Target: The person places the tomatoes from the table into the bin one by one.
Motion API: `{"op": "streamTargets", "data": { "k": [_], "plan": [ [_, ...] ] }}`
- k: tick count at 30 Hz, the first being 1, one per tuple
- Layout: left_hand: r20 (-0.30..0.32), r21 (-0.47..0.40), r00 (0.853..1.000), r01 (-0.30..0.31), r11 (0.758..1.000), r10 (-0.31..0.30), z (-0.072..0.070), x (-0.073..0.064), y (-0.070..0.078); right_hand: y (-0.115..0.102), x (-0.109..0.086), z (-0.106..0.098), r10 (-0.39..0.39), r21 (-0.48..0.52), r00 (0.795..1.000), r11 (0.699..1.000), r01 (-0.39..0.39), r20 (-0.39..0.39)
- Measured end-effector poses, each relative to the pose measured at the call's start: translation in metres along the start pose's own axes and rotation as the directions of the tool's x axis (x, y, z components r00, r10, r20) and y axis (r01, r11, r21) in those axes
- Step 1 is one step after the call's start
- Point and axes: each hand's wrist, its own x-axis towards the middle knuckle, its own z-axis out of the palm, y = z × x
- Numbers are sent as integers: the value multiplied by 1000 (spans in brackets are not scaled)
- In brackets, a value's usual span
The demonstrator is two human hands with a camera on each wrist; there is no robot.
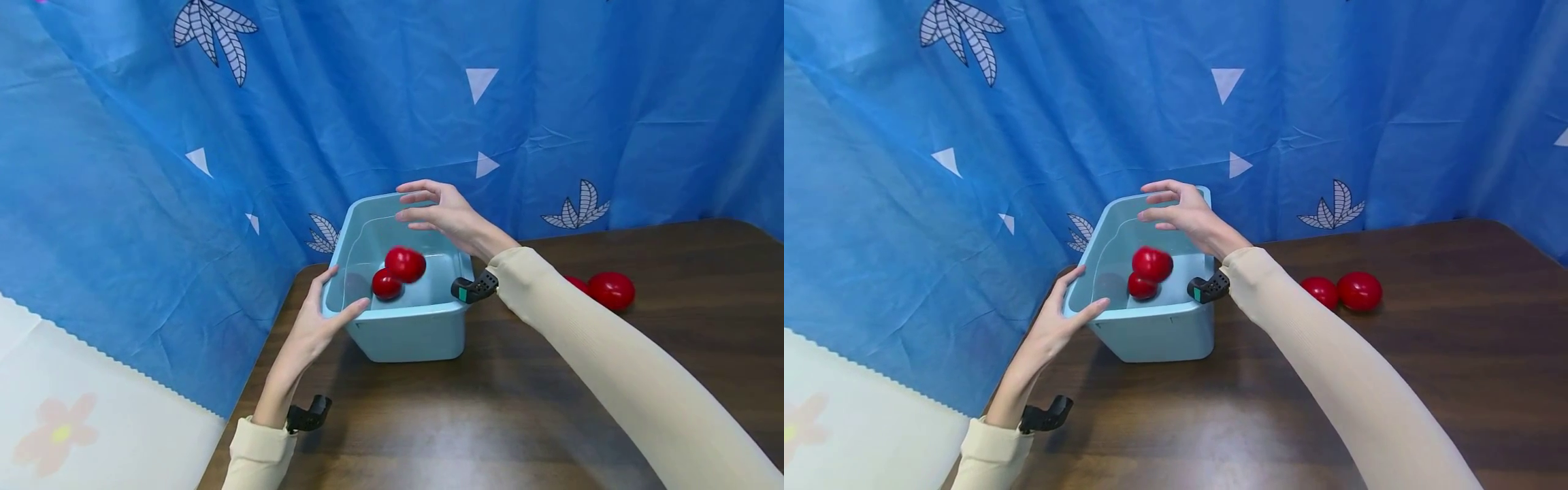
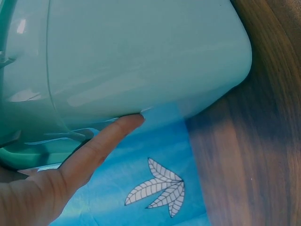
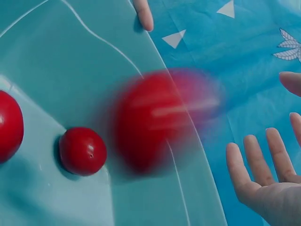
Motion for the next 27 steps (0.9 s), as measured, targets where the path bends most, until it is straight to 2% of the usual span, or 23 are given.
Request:
{"op": "streamTargets", "data": {
  "k": [8, 13, 17, 21, 24, 27],
  "plan": [
    [-1, 4, 1000, 2, 1000, -2, 0, -1, 3, -7, -8, -2, 3, -22, 999, 1000, -2, 43],
    [-2, 2, 1000, 4, 1000, -4, 1, -2, 4, -15, -19, -14, -16, -19, 997, 1000, 17, 77],
    [-10, 18, 1000, 4, 1000, -4, 1, -3, 4, -26, -31, -35, -34, -31, 997, 999, 36, 76],
    [-12, 27, 1000, -3, 1000, 3, 1, -3, 4, -30, -49, -64, -22, -95, 999, 995, 26, 41],
    [-15, 34, 1000, -9, 999, 9, 1, -3, 4, -24, -63, -89, 17, -187, 1000, 982, -16, 2],
    [-18, 40, 1000, -9, 999, 10, 2, -3, 3, -10, -77, -114, 78, -276, 996, 957, -85, -37]
  ]
}}
